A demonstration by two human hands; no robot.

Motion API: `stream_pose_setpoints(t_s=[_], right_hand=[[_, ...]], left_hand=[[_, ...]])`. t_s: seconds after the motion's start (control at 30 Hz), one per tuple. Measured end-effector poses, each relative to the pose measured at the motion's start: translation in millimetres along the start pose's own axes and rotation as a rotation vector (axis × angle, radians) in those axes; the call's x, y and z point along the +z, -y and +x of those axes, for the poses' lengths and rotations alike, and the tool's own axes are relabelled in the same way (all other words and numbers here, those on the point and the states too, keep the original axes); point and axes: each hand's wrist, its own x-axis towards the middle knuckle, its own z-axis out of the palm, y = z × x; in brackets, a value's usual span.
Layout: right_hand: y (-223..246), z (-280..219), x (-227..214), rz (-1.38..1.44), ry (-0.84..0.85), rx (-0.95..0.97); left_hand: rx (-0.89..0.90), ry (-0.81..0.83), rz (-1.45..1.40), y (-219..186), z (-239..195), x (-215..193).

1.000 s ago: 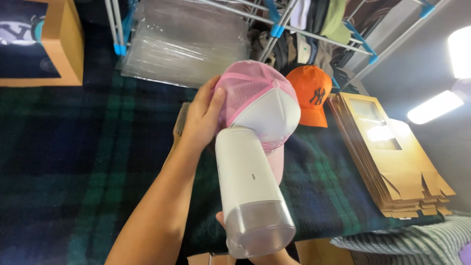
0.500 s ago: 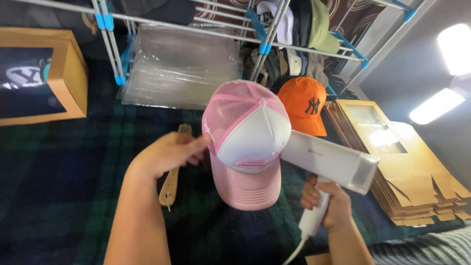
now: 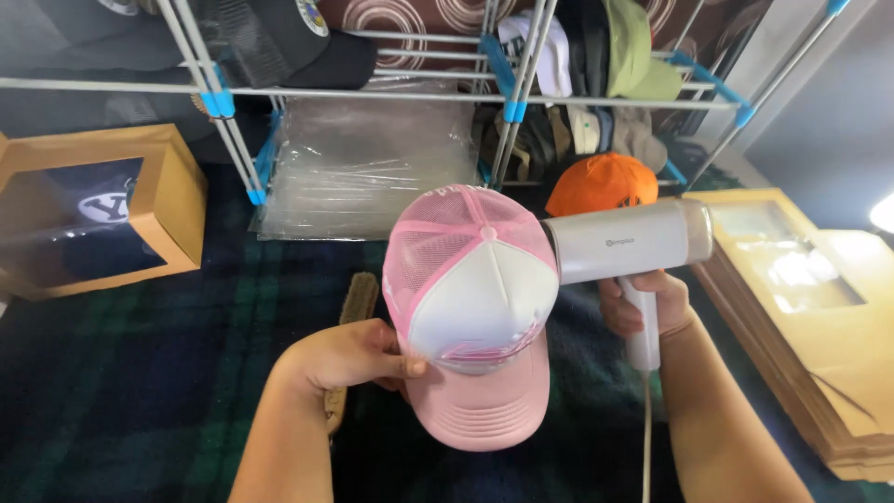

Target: The person brushes a pink and white mesh cap with a wooden brush, then uses a hairdryer to blow air onto the cap's surface. The cap is held and rotated to access different areas during the process.

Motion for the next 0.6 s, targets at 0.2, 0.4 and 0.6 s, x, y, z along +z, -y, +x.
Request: stream_pose_setpoints(t_s=[0.2,0.4,0.6], right_hand=[[0.1,-0.4,33.5,-0.014,0.160,-0.196],[5.0,-4.4,41.2,-0.089,0.032,-0.175],[21.3,-12.9,46.6,-0.090,-0.051,0.010]], left_hand=[[0.040,-0.266,-0.265,18.5,-1.4,-24.2],[0.044,-0.469,-0.351,17.6,-5.5,-24.7],[0.089,-0.203,-0.273,22.1,-16.4,-30.3]])
